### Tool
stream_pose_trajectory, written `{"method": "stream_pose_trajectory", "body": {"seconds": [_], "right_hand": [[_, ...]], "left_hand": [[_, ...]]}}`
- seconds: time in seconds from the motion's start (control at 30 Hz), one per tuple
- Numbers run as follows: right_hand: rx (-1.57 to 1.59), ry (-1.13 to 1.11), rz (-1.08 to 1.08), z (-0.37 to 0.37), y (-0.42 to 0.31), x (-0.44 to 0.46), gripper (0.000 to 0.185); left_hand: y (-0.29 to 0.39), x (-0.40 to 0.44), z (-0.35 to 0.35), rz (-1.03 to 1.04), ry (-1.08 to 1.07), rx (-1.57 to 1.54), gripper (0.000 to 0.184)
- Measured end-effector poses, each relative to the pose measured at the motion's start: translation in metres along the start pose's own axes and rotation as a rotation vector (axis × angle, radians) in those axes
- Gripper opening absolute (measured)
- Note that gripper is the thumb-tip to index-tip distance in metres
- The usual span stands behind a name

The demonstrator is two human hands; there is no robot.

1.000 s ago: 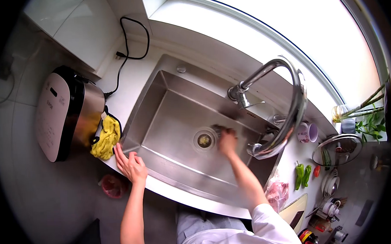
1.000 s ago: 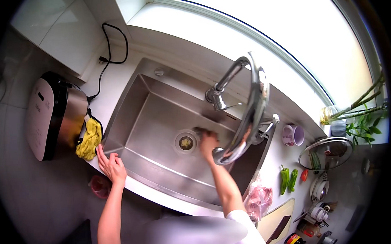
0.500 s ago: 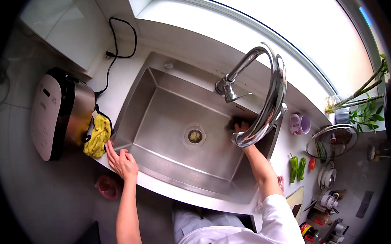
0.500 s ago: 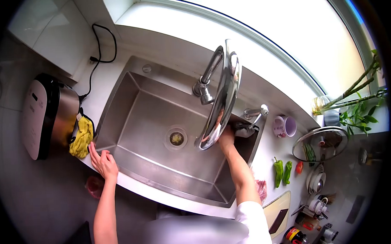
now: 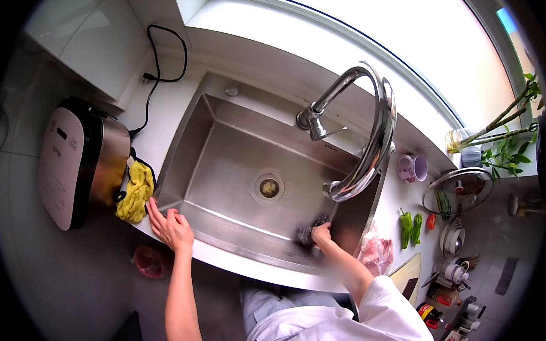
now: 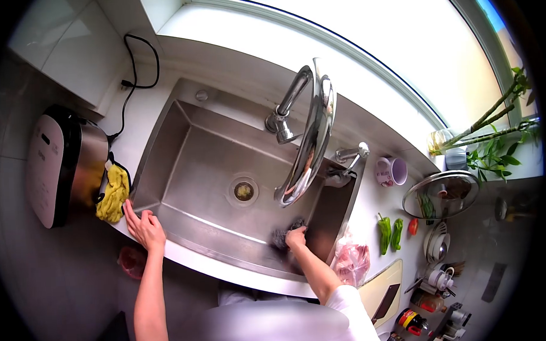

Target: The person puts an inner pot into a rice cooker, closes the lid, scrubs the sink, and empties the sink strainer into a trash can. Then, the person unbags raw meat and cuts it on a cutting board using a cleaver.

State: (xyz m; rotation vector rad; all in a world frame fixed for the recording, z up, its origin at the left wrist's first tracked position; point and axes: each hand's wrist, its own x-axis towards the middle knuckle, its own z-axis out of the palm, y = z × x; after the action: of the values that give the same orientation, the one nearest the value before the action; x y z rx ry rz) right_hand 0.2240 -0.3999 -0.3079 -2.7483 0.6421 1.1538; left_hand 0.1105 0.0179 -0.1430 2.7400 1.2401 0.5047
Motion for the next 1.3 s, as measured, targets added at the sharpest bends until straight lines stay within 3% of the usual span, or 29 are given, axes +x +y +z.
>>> {"method": "stream_pose_trajectory", "body": {"seconds": [0.07, 0.2, 0.27, 0.4, 0.47, 0.53, 0.6, 0.73, 0.77, 0.8, 0.87, 0.93, 1.0, 1.07, 1.13, 1.17, 1.2, 1.27, 1.3], "right_hand": [[0.235, -0.031, 0.107, -0.001, -0.034, -0.017, 0.060], [0.608, -0.137, -0.097, -0.015, -0.127, -0.054, 0.051], [0.545, 0.060, -0.382, 0.022, -0.145, -0.021, 0.046], [0.500, 0.231, -0.600, -0.007, -0.098, -0.025, 0.048], [0.506, 0.236, -0.447, -0.054, -0.056, -0.038, 0.051], [0.298, 0.434, -0.410, -0.055, -0.008, -0.002, 0.054], [0.185, 0.396, -0.342, -0.054, -0.001, 0.018, 0.055], [0.148, 0.205, -0.503, -0.045, -0.090, 0.003, 0.055], [0.260, 0.173, -0.510, -0.046, -0.119, -0.009, 0.056], [0.232, 0.316, -0.671, -0.022, -0.137, 0.002, 0.054], [0.173, 0.280, -0.924, -0.006, -0.169, 0.003, 0.051], [0.262, 0.302, -1.023, -0.016, -0.175, -0.009, 0.050], [0.258, 0.212, -0.726, -0.058, -0.163, -0.024, 0.052], [0.080, 0.288, -0.559, -0.102, -0.138, -0.039, 0.058], [-0.237, 0.613, -0.526, -0.103, -0.112, -0.033, 0.066], [-0.279, 0.893, -0.647, -0.090, -0.107, -0.021, 0.066], [-0.275, 0.895, -0.645, -0.076, -0.113, -0.014, 0.066], [-0.132, 0.661, -0.802, -0.043, -0.138, -0.016, 0.063], [-0.058, 0.636, -0.756, -0.025, -0.152, -0.023, 0.057]], "left_hand": [[0.000, -0.002, -0.003, 0.020, 0.001, 0.004, 0.006], [-0.001, -0.004, 0.001, 0.006, -0.007, 0.010, 0.006], [-0.002, -0.004, 0.000, 0.016, -0.006, 0.007, 0.006], [-0.002, -0.003, 0.003, 0.001, -0.011, -0.005, 0.006], [-0.003, -0.004, 0.003, 0.003, -0.005, 0.014, 0.006], [-0.002, -0.002, 0.001, -0.005, -0.013, 0.019, 0.006], [-0.002, -0.003, -0.001, -0.003, -0.020, 0.021, 0.006], [-0.002, -0.002, 0.000, 0.001, -0.008, 0.001, 0.006], [-0.003, -0.003, 0.000, 0.001, -0.014, 0.006, 0.006], [-0.003, -0.004, 0.000, 0.000, -0.011, 0.007, 0.006], [-0.004, -0.003, 0.001, 0.000, -0.010, 0.004, 0.006], [-0.003, -0.003, -0.002, -0.001, -0.021, -0.003, 0.006], [-0.002, -0.001, -0.002, -0.012, -0.023, -0.020, 0.006], [-0.003, 0.000, -0.003, 0.008, -0.026, -0.013, 0.006], [-0.001, 0.000, -0.007, 0.000, -0.050, -0.013, 0.006], [-0.001, 0.001, -0.007, 0.000, -0.060, -0.013, 0.006], [-0.001, 0.002, -0.007, 0.002, -0.066, -0.013, 0.007], [-0.003, 0.001, -0.007, 0.007, -0.072, -0.002, 0.007], [-0.003, 0.001, -0.006, 0.013, -0.074, -0.010, 0.007]]}}
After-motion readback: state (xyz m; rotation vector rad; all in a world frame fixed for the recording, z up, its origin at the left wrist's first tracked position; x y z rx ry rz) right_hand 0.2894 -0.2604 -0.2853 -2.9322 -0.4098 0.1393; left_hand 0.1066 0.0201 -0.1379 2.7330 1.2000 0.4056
